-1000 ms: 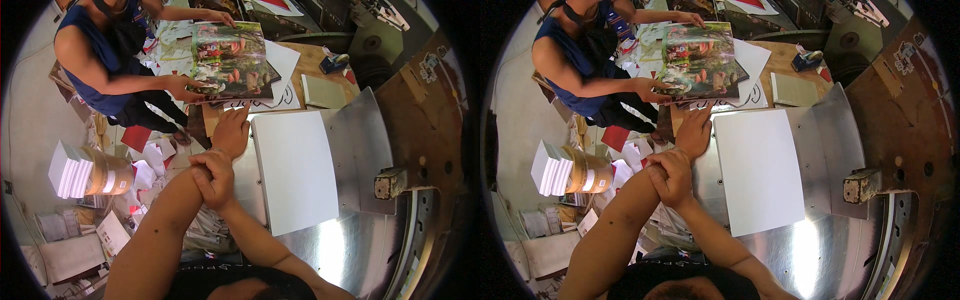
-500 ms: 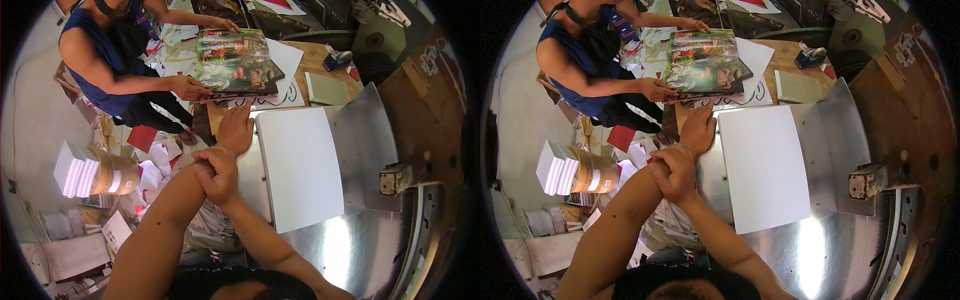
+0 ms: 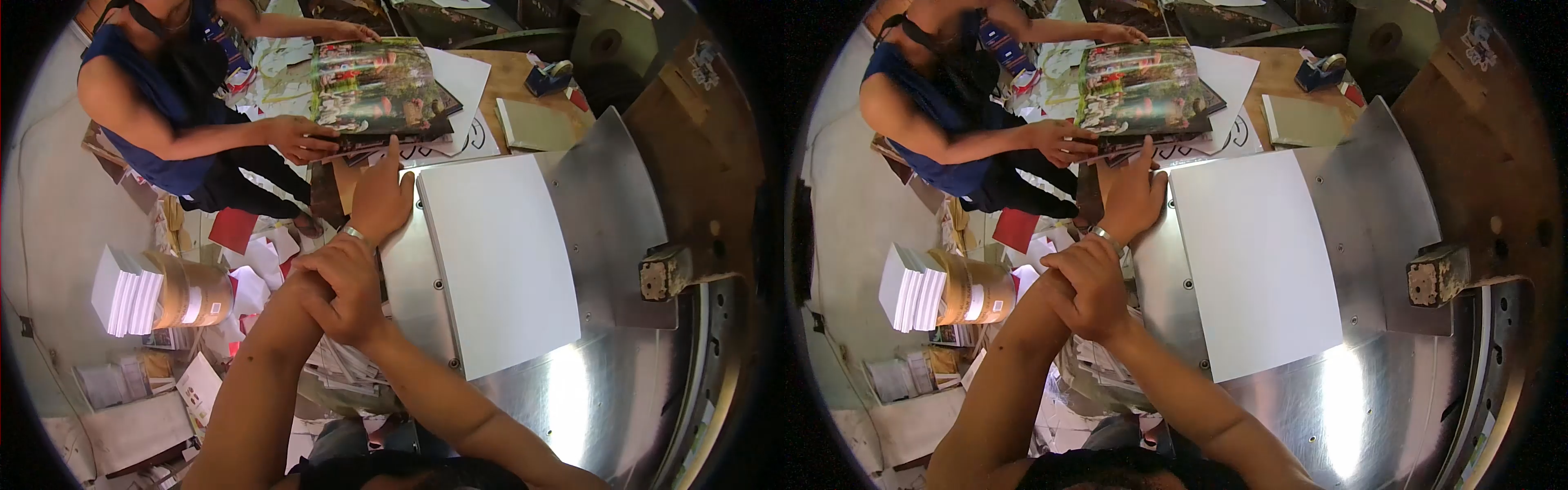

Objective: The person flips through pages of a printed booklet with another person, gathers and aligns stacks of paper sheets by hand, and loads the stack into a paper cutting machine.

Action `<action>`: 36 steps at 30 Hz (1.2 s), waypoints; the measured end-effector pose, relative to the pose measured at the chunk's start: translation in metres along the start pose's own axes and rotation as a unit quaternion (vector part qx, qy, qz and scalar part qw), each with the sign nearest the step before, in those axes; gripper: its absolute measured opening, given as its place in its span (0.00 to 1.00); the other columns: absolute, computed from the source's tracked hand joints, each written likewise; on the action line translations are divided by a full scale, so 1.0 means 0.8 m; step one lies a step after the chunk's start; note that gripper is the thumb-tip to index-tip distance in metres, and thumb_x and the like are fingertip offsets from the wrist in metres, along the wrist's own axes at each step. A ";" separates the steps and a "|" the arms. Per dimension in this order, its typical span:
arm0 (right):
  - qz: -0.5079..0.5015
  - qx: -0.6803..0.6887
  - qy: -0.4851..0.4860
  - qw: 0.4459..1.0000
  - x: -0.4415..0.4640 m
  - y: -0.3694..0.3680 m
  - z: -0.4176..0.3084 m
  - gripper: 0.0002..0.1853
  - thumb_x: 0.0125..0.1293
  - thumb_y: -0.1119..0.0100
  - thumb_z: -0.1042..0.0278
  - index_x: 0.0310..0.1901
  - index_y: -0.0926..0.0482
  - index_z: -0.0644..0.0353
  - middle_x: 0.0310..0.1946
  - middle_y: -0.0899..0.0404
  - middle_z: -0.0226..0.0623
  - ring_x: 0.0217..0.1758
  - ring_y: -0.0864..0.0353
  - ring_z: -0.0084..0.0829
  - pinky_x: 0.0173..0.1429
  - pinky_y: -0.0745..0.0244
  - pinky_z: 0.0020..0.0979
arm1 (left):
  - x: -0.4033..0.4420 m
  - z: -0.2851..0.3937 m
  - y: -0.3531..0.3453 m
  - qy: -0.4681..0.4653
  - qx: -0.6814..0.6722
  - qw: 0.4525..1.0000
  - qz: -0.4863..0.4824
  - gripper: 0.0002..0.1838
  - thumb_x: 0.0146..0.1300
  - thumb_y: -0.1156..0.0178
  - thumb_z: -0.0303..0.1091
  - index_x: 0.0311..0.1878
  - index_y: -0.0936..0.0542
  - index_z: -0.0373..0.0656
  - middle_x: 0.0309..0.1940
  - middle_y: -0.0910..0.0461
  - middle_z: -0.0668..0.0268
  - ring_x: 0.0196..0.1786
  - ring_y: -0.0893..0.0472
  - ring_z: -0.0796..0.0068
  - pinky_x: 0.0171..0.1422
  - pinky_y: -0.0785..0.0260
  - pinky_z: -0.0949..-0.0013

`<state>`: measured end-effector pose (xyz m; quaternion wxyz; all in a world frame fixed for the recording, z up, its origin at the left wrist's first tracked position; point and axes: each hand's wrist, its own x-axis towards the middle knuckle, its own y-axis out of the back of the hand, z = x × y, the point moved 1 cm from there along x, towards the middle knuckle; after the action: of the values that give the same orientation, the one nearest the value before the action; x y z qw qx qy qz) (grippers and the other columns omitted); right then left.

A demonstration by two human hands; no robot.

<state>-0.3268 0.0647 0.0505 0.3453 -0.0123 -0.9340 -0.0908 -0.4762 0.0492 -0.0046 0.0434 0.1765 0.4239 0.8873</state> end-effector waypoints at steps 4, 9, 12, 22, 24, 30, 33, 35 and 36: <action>-0.004 0.013 -0.002 1.000 -0.001 -0.001 0.001 0.16 0.61 0.33 0.62 0.47 0.15 0.61 0.40 0.16 0.42 0.49 0.19 0.49 0.70 0.33 0.51 | 0.005 -0.015 -0.012 0.019 0.001 0.998 0.056 0.40 0.74 0.43 0.46 0.82 0.40 0.33 0.66 0.27 0.42 0.61 0.19 0.39 0.66 0.25 0.45; -0.006 0.019 -0.003 1.000 -0.001 0.000 0.005 0.16 0.60 0.32 0.62 0.46 0.15 0.62 0.40 0.15 0.43 0.49 0.19 0.49 0.71 0.33 0.51 | 0.012 -0.009 -0.006 0.056 0.069 0.996 -0.014 0.37 0.75 0.45 0.51 0.80 0.33 0.37 0.68 0.29 0.45 0.65 0.22 0.37 0.68 0.26 0.44; 0.014 0.017 0.008 1.000 0.001 0.000 0.006 0.16 0.60 0.31 0.62 0.46 0.15 0.63 0.40 0.15 0.44 0.49 0.19 0.50 0.71 0.33 0.50 | 0.017 0.006 0.004 0.055 0.106 0.992 -0.042 0.35 0.75 0.45 0.51 0.77 0.28 0.39 0.70 0.29 0.46 0.71 0.25 0.42 0.72 0.30 0.43; 0.011 0.018 -0.002 1.000 0.001 -0.003 0.007 0.18 0.60 0.31 0.60 0.47 0.16 0.64 0.44 0.15 0.46 0.53 0.19 0.51 0.74 0.35 0.52 | 0.022 -0.023 -0.018 -0.024 0.076 0.996 0.051 0.28 0.74 0.45 0.47 0.73 0.22 0.45 0.68 0.23 0.54 0.73 0.29 0.50 0.75 0.36 0.42; 0.002 0.008 -0.003 1.000 0.000 -0.004 0.006 0.18 0.61 0.31 0.60 0.48 0.16 0.64 0.45 0.15 0.47 0.54 0.19 0.51 0.75 0.36 0.52 | 0.020 -0.009 -0.006 -0.027 0.071 0.997 0.017 0.27 0.76 0.46 0.44 0.74 0.23 0.49 0.66 0.21 0.52 0.70 0.25 0.47 0.72 0.33 0.43; 0.017 -0.006 -0.004 1.000 0.005 0.002 0.000 0.17 0.65 0.33 0.59 0.51 0.16 0.62 0.53 0.16 0.45 0.63 0.20 0.52 0.79 0.43 0.58 | 0.042 0.002 0.006 -0.056 0.019 0.990 -0.130 0.28 0.81 0.50 0.39 0.82 0.33 0.60 0.50 0.15 0.42 0.53 0.17 0.36 0.60 0.26 0.44; 0.029 -0.010 -0.011 0.999 0.005 0.003 0.001 0.17 0.67 0.34 0.60 0.52 0.16 0.61 0.56 0.17 0.44 0.67 0.22 0.53 0.81 0.47 0.61 | 0.066 -0.007 -0.002 -0.053 0.027 0.986 -0.154 0.29 0.82 0.52 0.41 0.84 0.37 0.61 0.46 0.15 0.39 0.49 0.16 0.34 0.58 0.26 0.42; 0.035 -0.010 -0.016 0.999 0.004 0.003 0.001 0.16 0.68 0.35 0.60 0.52 0.16 0.61 0.56 0.17 0.44 0.69 0.23 0.53 0.82 0.48 0.62 | 0.072 -0.018 -0.011 -0.066 0.041 0.984 -0.159 0.30 0.82 0.54 0.41 0.85 0.39 0.62 0.45 0.14 0.38 0.47 0.15 0.33 0.56 0.25 0.38; 0.036 -0.010 -0.019 0.999 0.003 0.003 0.001 0.16 0.69 0.36 0.59 0.52 0.16 0.61 0.56 0.17 0.45 0.69 0.23 0.54 0.82 0.48 0.62 | 0.070 -0.015 -0.008 -0.056 0.033 0.984 -0.168 0.30 0.82 0.54 0.42 0.85 0.39 0.62 0.46 0.14 0.39 0.48 0.16 0.33 0.57 0.25 0.40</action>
<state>-0.3291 0.0668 0.0517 0.3308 -0.0507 -0.9383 -0.0873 -0.5332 0.0576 -0.0008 0.2096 0.1540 0.4732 0.8417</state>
